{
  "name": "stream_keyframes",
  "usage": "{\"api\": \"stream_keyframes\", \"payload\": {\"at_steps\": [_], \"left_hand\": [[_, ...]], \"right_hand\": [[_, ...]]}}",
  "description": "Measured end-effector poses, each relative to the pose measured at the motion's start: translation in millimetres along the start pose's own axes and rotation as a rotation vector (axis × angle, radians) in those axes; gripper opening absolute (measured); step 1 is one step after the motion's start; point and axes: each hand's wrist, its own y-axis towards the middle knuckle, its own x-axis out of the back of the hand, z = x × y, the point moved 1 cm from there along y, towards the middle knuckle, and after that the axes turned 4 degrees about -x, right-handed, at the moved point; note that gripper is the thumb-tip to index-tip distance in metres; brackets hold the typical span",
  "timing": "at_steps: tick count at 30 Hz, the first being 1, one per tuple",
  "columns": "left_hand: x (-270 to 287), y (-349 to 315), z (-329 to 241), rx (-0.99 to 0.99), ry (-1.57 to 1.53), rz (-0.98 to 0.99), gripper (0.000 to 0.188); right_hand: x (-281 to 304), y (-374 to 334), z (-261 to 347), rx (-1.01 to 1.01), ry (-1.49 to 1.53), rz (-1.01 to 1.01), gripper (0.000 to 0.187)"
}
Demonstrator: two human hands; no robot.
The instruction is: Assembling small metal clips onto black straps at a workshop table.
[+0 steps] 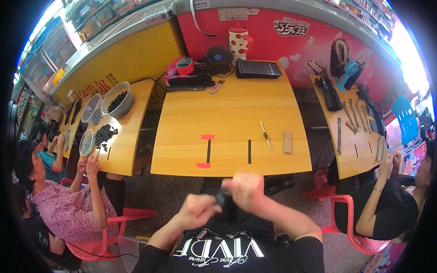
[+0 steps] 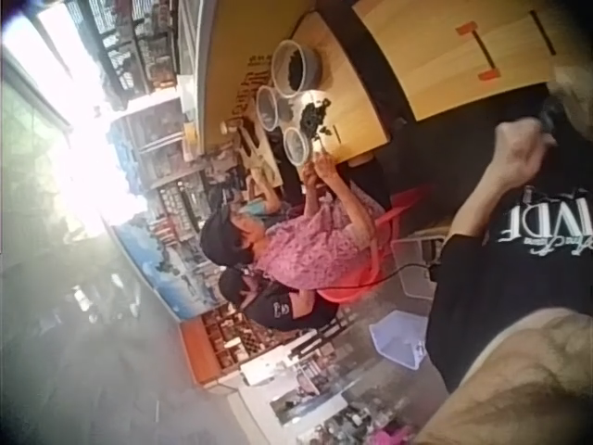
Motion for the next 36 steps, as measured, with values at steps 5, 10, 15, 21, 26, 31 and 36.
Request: {"api": "stream_keyframes", "payload": {"at_steps": [5, 10, 15, 21, 26, 31, 36], "left_hand": [[2, 2, -1, 0.006, 0.087, -0.085, 0.018], [-4, 1, 12, 0.075, 0.111, -0.225, 0.023], [-13, 0, -25, -0.105, 0.136, 0.079, 0.023], [6, -3, 0, 0.105, 0.242, -0.051, 0.021], [11, -31, 3, 0.264, 0.305, 0.134, 0.025], [1, -14, -6, 0.162, 0.406, 0.097, 0.020], [3, -13, 1, 0.209, 0.143, 0.042, 0.019]], "right_hand": [[-4, 7, -15, -0.084, -0.054, 0.068, 0.042], [14, -7, 35, 0.278, 0.030, 0.180, 0.045], [12, -1, 4, 0.012, 0.141, 0.027, 0.043], [22, -19, -9, 0.033, 0.242, -0.101, 0.050], [33, -30, -12, -0.079, 0.186, -0.063, 0.051], [34, -6, 42, 0.415, -0.484, 0.135, 0.061], [10, -18, 18, 0.300, -0.382, 0.174, 0.030]]}}
